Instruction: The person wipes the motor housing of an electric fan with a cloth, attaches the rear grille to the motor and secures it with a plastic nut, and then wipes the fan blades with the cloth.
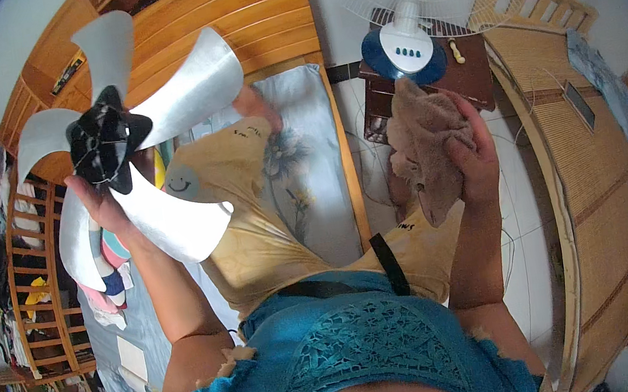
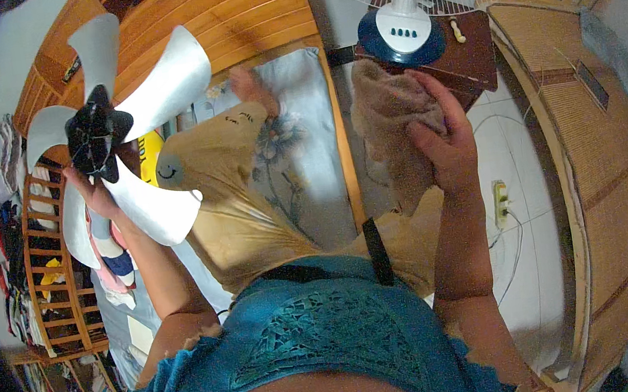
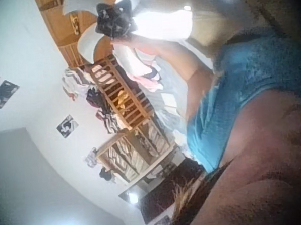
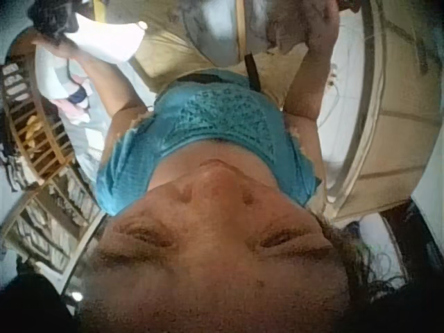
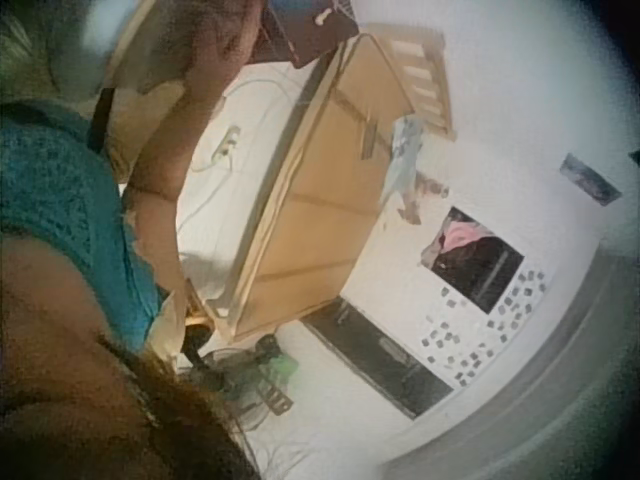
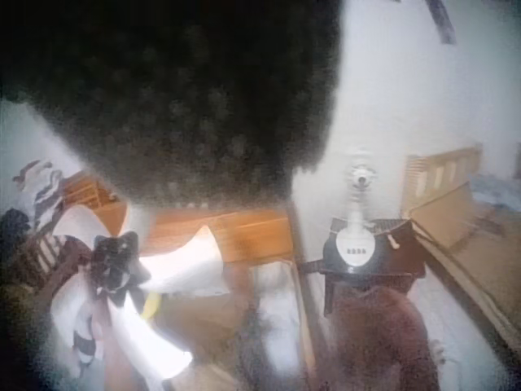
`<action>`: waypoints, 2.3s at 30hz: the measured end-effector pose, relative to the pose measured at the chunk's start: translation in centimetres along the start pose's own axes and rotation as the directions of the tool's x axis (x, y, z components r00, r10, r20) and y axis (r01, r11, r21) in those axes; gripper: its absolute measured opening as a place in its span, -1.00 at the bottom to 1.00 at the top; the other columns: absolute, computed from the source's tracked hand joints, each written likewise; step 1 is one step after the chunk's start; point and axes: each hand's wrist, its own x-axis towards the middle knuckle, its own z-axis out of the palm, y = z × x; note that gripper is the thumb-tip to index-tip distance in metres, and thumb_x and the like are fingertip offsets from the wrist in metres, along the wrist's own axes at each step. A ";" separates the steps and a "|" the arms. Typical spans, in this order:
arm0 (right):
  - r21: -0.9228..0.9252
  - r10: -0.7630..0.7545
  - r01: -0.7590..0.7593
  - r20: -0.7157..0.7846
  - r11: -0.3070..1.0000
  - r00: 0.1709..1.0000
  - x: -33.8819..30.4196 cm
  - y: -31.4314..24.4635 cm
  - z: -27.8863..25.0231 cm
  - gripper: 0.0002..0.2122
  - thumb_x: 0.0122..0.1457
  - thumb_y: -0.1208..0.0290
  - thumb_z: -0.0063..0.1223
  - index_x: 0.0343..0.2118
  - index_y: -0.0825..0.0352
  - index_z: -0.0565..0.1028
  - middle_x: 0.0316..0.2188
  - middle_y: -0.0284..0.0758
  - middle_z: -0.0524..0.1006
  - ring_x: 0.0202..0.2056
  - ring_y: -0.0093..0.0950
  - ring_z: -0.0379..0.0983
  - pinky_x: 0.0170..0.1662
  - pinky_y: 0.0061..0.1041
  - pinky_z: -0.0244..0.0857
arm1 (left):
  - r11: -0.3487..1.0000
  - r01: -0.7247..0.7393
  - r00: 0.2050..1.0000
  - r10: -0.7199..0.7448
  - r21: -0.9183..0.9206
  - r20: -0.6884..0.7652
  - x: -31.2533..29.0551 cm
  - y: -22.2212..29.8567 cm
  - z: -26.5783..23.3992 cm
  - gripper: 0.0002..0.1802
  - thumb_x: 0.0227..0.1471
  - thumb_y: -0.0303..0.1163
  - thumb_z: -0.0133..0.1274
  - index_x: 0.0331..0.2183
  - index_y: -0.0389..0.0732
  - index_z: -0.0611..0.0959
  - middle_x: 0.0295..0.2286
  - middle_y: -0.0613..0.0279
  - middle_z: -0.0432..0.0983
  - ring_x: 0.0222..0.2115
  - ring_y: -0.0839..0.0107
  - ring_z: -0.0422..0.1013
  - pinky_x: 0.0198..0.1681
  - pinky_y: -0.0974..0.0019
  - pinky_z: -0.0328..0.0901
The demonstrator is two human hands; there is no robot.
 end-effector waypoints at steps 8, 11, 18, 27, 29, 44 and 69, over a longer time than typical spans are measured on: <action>-0.076 0.048 -0.056 -0.108 0.996 0.993 4.6 3.4 0.5 -0.46 -0.10 0.57 0.00 0.06 0.32 0.25 -0.04 -0.24 0.33 -0.03 -0.40 0.27 0.06 -0.46 0.12 | 0.914 0.397 0.911 -0.403 -0.089 -0.083 4.1 -15.4 -3.2 -0.03 -0.14 0.29 -0.14 0.08 -0.28 0.13 -0.01 -0.13 0.20 -0.07 0.10 0.28 -0.09 0.04 0.31; -0.190 0.039 -0.042 -0.019 0.981 0.999 6.2 3.6 2.5 -0.48 -0.12 0.59 0.02 0.02 0.33 0.29 -0.06 -0.24 0.36 -0.04 -0.40 0.29 0.04 -0.45 0.14 | 0.805 0.474 0.858 -0.513 -0.358 -0.018 4.9 -19.4 -4.7 -0.06 -0.15 0.25 -0.07 0.13 -0.12 0.09 0.07 -0.03 0.09 -0.02 0.10 0.24 -0.05 -0.28 0.15; -0.595 -0.064 0.163 0.185 0.787 0.981 7.9 3.8 3.7 -0.52 -0.16 0.58 0.08 -0.06 0.36 0.35 -0.13 -0.21 0.41 -0.10 -0.36 0.35 -0.03 -0.45 0.20 | 0.832 0.532 0.822 -0.552 -0.157 -0.137 5.1 -23.7 -3.5 -0.17 -0.09 0.23 -0.13 0.08 -0.15 0.21 -0.03 0.11 0.27 -0.03 0.16 0.23 -0.04 -0.06 0.20; -0.473 -0.149 0.086 -0.097 0.877 0.984 1.5 -1.0 0.7 -0.50 -0.17 0.59 0.08 -0.04 0.38 0.34 -0.11 -0.25 0.41 -0.08 -0.43 0.33 0.00 -0.48 0.17 | 0.721 0.651 0.753 -0.653 -0.237 0.084 3.1 -23.5 2.2 -0.18 -0.06 0.27 -0.22 0.06 -0.16 0.24 -0.06 0.06 0.30 -0.07 0.18 0.28 -0.09 0.03 0.25; -0.409 -0.178 0.115 -0.119 0.905 0.977 0.4 -2.4 0.7 -0.50 -0.17 0.61 0.07 -0.04 0.38 0.34 -0.11 -0.25 0.41 -0.08 -0.44 0.33 0.00 -0.48 0.17 | 0.700 0.680 0.731 -0.671 -0.220 0.124 2.7 -23.1 3.7 -0.15 -0.07 0.29 -0.24 0.07 -0.16 0.22 -0.05 0.07 0.29 -0.07 0.18 0.28 -0.08 0.03 0.25; -0.818 -0.320 0.265 0.105 0.511 0.942 -3.4 -8.0 4.4 -0.58 -0.24 0.51 0.15 -0.19 0.32 0.40 -0.12 -0.21 0.40 -0.11 -0.26 0.35 -0.06 -0.38 0.24 | 0.707 0.685 0.729 -0.662 -0.177 0.176 1.6 -23.0 6.6 -0.18 -0.03 0.28 -0.29 0.02 -0.23 0.28 -0.12 0.05 0.35 -0.15 0.20 0.34 -0.06 0.16 0.26; -0.657 0.087 0.385 0.566 0.648 0.820 -3.2 -1.4 8.2 -0.71 -0.19 0.47 0.02 -0.29 0.27 0.44 -0.21 -0.24 0.41 -0.25 -0.24 0.39 -0.25 -0.29 0.33 | 0.934 0.352 0.935 -0.348 -0.069 0.065 8.7 -21.8 3.9 -0.10 -0.10 0.31 -0.22 0.08 -0.19 0.17 -0.02 0.00 0.24 -0.01 0.07 0.22 -0.06 -0.10 0.23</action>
